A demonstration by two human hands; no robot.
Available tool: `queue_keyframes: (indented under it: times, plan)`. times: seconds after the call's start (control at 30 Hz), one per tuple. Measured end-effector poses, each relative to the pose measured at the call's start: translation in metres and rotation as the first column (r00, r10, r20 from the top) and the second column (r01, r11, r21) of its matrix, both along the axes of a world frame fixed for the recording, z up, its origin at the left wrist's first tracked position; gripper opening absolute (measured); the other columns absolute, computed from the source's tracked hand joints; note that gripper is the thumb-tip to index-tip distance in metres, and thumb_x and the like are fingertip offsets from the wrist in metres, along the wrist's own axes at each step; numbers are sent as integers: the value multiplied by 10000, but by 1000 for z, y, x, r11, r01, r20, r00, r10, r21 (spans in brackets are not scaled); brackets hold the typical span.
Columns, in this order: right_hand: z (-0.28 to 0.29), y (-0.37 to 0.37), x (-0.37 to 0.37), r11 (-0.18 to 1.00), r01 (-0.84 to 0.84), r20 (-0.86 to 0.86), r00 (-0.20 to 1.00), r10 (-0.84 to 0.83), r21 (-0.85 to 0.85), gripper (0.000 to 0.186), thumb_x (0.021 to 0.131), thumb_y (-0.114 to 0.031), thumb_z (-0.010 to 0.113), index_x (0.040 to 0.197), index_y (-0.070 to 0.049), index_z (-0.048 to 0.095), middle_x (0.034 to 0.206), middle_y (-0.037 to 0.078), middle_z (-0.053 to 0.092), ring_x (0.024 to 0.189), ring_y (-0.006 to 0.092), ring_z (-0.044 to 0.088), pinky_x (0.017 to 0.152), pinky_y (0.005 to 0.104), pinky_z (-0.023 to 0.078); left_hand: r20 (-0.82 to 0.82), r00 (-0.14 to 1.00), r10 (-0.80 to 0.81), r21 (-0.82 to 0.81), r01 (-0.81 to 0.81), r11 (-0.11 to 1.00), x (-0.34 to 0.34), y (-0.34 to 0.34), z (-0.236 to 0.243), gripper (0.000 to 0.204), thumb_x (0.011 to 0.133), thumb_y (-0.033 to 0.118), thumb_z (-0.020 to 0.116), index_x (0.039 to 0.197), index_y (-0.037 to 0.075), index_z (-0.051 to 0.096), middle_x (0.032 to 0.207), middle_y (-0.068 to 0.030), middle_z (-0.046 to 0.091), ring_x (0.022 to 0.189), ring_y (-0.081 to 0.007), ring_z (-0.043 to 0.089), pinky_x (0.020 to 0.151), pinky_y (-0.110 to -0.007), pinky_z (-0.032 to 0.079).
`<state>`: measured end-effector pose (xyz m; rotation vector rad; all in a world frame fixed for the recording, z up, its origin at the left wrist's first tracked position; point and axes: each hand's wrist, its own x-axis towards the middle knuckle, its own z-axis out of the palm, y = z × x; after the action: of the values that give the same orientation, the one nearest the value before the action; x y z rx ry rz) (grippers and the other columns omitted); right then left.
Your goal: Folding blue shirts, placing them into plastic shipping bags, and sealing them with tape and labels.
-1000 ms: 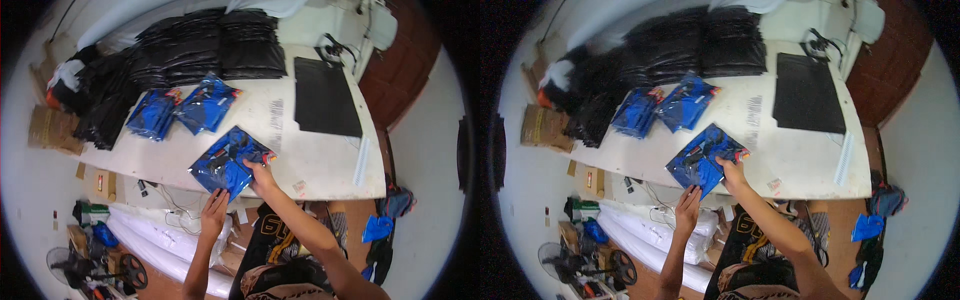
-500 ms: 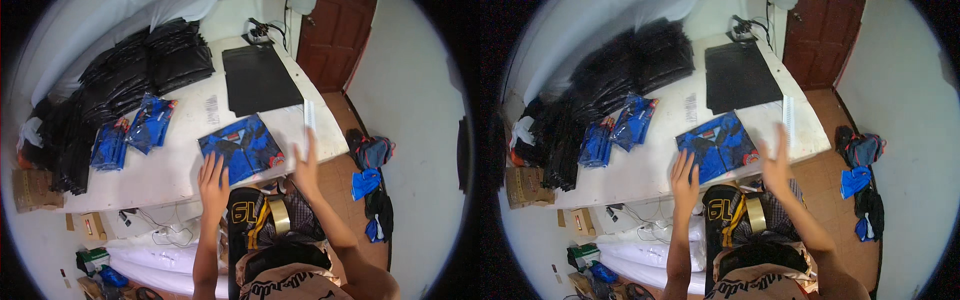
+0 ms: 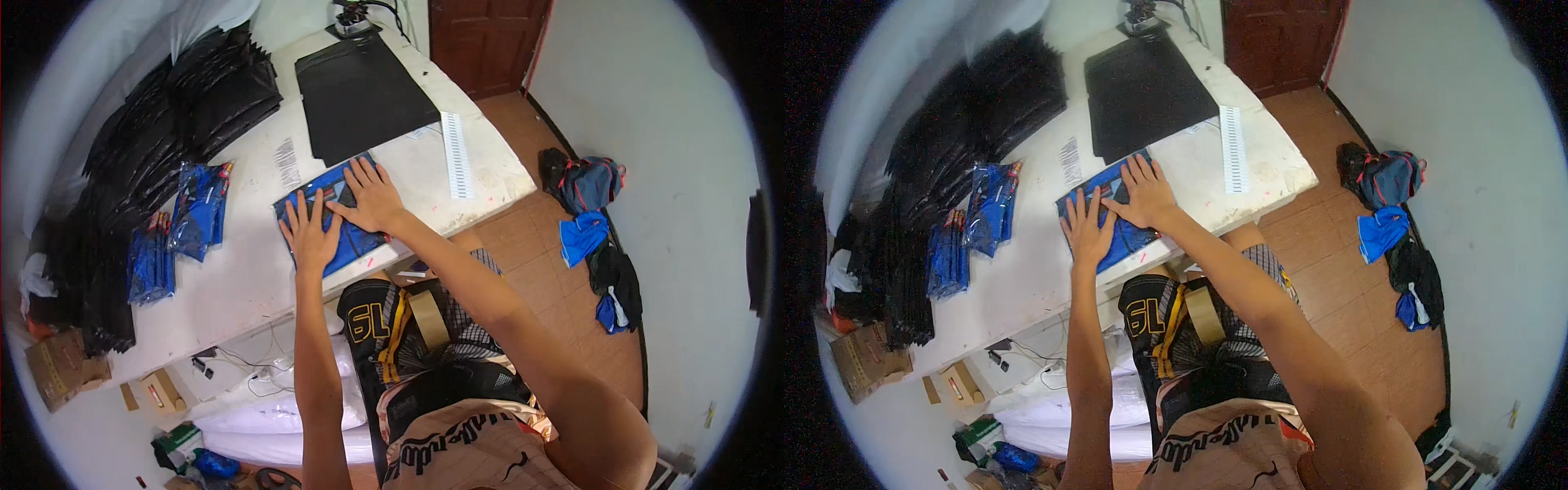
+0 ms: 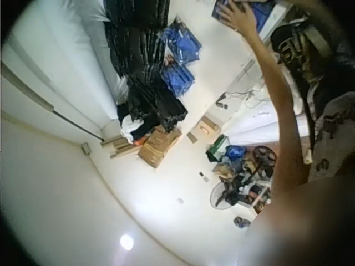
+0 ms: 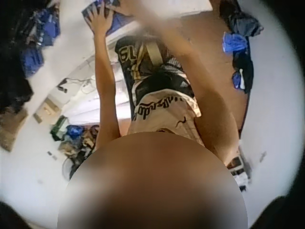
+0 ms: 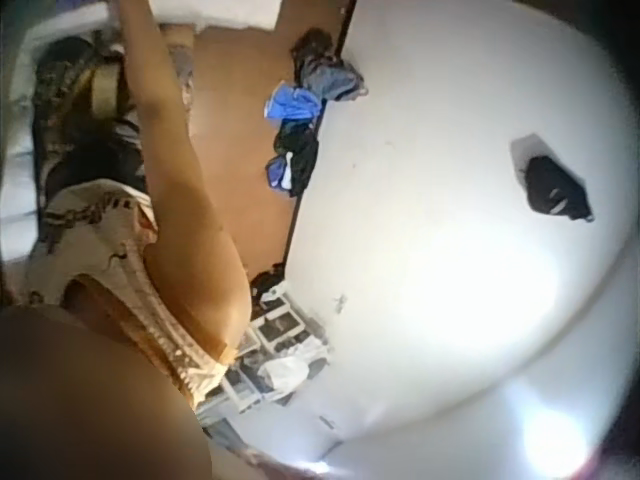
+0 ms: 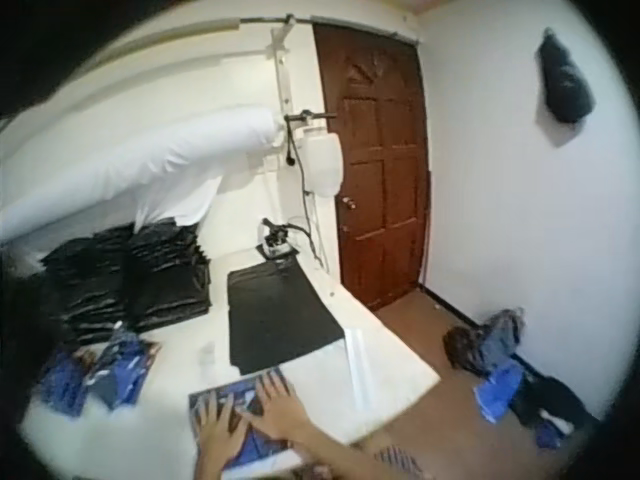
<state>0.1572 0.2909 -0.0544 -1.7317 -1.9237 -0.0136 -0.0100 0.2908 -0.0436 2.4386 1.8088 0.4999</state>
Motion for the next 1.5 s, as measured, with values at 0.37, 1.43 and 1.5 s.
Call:
queue_keyframes:
  times: [0.37, 1.43, 1.5]
  plan:
    - [6, -164, 172, 994, 17, 68, 997, -25, 110, 446, 833, -330, 658, 1142, -11, 619, 1307, 186, 564, 1260, 354, 482, 1074, 514, 329, 593, 790, -156, 167, 69, 984, 24, -102, 33, 311, 892, 191, 677, 1145, 12, 658, 1127, -165, 666, 1024, -311, 628, 901, -398, 466]
    - [62, -267, 131, 985, 92, -455, 878, -149, -145, 238, 731, -49, 717, 969, -52, 704, 1044, 147, 664, 957, 354, 639, 800, 418, 517, 687, -38, 725, -506, 691, 516, 114, -164, 25, 193, 973, 274, 599, 1049, 96, 612, 878, 6, 624, 654, -71, 486, 515, -217, 317]
    - [55, -295, 138, 853, 12, -294, 936, -194, -523, 264, 738, -102, 747, 975, -11, 676, 962, 177, 657, 841, 377, 643, 742, 431, 528, 688, -212, 694, -400, 687, 607, 106, -173, 46, 223, 960, 293, 627, 968, 70, 626, 826, 5, 612, 630, -62, 463, 505, -217, 307]
